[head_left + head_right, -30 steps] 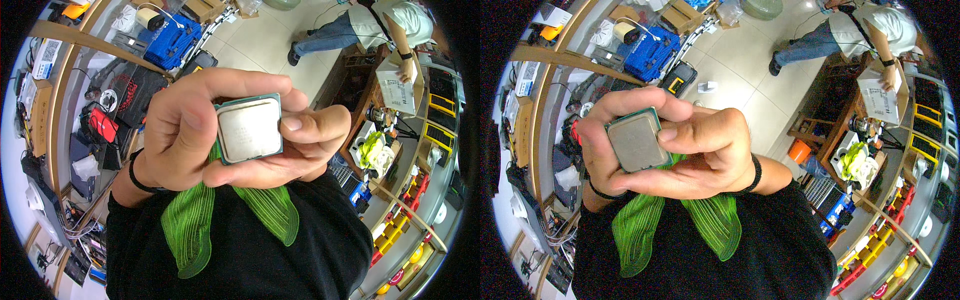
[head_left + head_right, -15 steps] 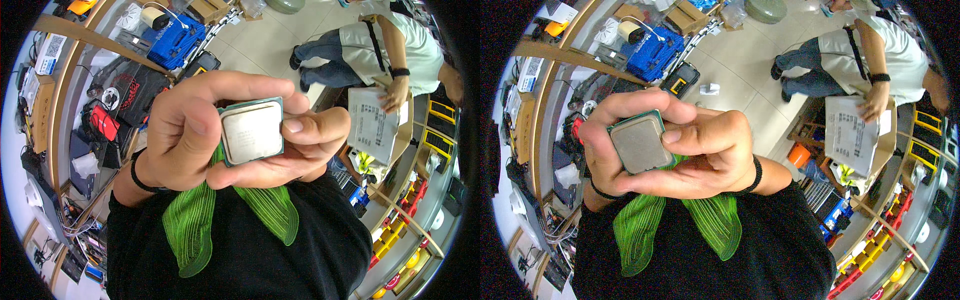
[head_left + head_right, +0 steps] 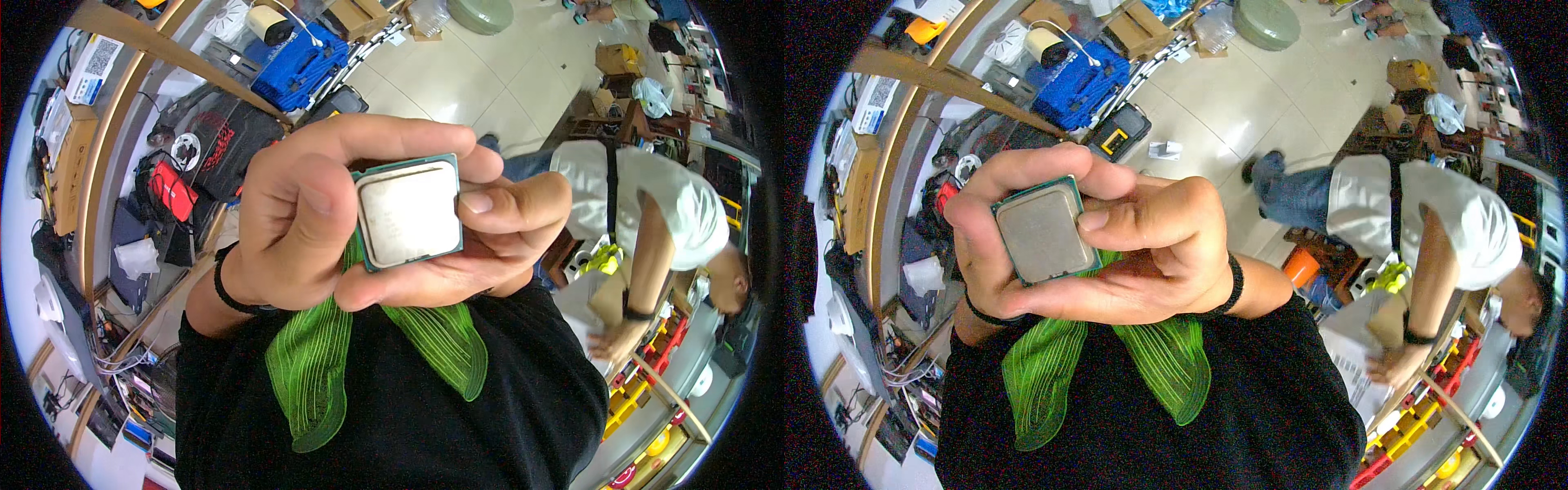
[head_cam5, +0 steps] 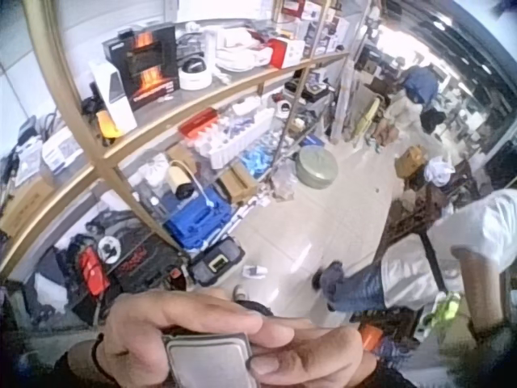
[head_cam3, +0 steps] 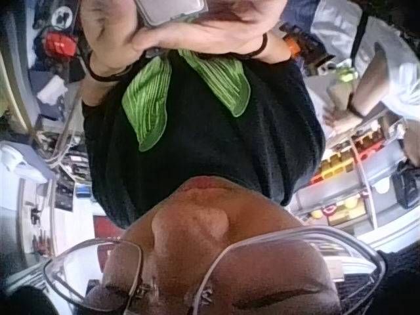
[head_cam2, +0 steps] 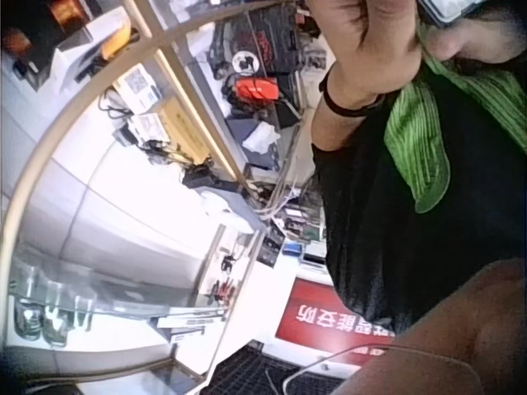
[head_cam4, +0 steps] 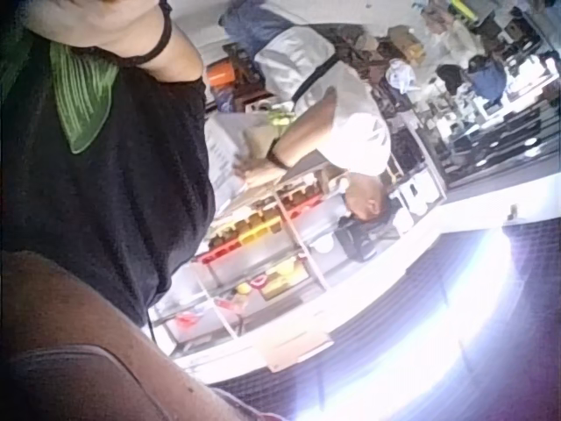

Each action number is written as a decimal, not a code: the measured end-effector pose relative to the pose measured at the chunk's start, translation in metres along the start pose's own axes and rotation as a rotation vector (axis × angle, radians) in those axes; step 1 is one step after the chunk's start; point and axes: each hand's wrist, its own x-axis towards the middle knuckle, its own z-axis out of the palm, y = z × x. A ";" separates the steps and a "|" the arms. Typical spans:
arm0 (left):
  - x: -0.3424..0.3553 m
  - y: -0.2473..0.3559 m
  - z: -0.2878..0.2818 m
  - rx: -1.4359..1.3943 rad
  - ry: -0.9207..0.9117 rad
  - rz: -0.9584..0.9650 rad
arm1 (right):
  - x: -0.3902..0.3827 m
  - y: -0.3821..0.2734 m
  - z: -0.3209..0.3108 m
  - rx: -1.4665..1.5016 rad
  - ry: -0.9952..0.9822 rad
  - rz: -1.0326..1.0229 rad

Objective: Inspecting various electronic components including a dome security camera, a CPU, and a CPU heatsink with fan.

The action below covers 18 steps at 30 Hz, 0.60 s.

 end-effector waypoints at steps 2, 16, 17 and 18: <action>0.001 0.000 -0.002 -0.002 0.016 0.026 | 0.006 -0.001 -0.006 0.055 -0.083 0.061; 0.013 0.012 -0.014 0.094 0.114 0.040 | 0.043 0.030 0.014 0.254 -0.056 -0.065; 0.014 0.010 -0.017 0.076 0.095 0.059 | 0.039 0.037 0.007 0.265 -0.151 -0.070; 0.014 0.009 -0.018 0.055 0.074 0.077 | 0.041 0.039 0.004 0.270 -0.245 -0.075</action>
